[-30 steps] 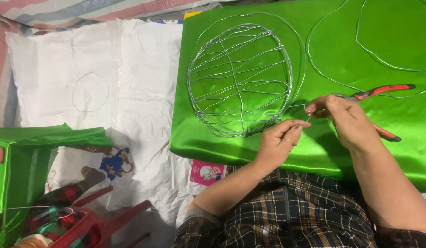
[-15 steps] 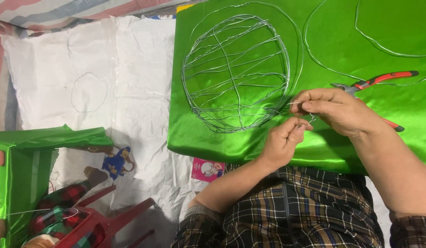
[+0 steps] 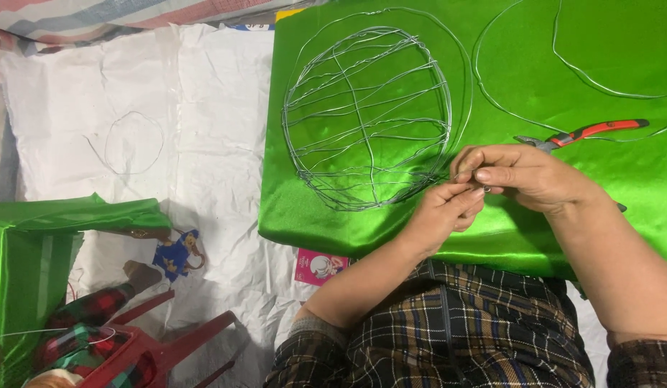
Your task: The person is manually constructing a wire grid by bending and cutting metal wire segments and arranging them into a pattern.
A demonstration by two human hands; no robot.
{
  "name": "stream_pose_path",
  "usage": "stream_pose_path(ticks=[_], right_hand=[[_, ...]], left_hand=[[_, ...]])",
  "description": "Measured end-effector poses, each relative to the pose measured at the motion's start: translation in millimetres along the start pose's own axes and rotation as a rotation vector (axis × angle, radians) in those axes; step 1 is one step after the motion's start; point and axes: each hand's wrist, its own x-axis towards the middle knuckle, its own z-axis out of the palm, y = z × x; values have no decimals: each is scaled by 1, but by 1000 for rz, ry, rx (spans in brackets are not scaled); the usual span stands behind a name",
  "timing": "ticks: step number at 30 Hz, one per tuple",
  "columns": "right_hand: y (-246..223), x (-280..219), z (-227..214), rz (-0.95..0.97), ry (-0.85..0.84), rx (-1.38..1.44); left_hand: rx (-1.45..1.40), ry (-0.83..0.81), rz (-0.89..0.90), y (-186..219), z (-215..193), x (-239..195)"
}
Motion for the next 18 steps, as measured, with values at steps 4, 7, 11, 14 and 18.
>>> stream_pose_path(ticks=[4, 7, 11, 14, 18], right_hand=[[5, 2, 3, -69, 62, 187], [3, 1, 6, -80, 106, 161], [-9, -11, 22, -121, 185, -517], [11, -53, -15, -252, 621, -1041], [19, -111, -39, -18, 760, -1355]], left_hand=[[-85, 5, -9, 6, -4, 0], [-64, 5, -18, 8, -6, 2], [-7, 22, -40, -7, -16, -1], [24, 67, -100, 9, -17, -3], [37, 56, -124, 9, -14, 1]])
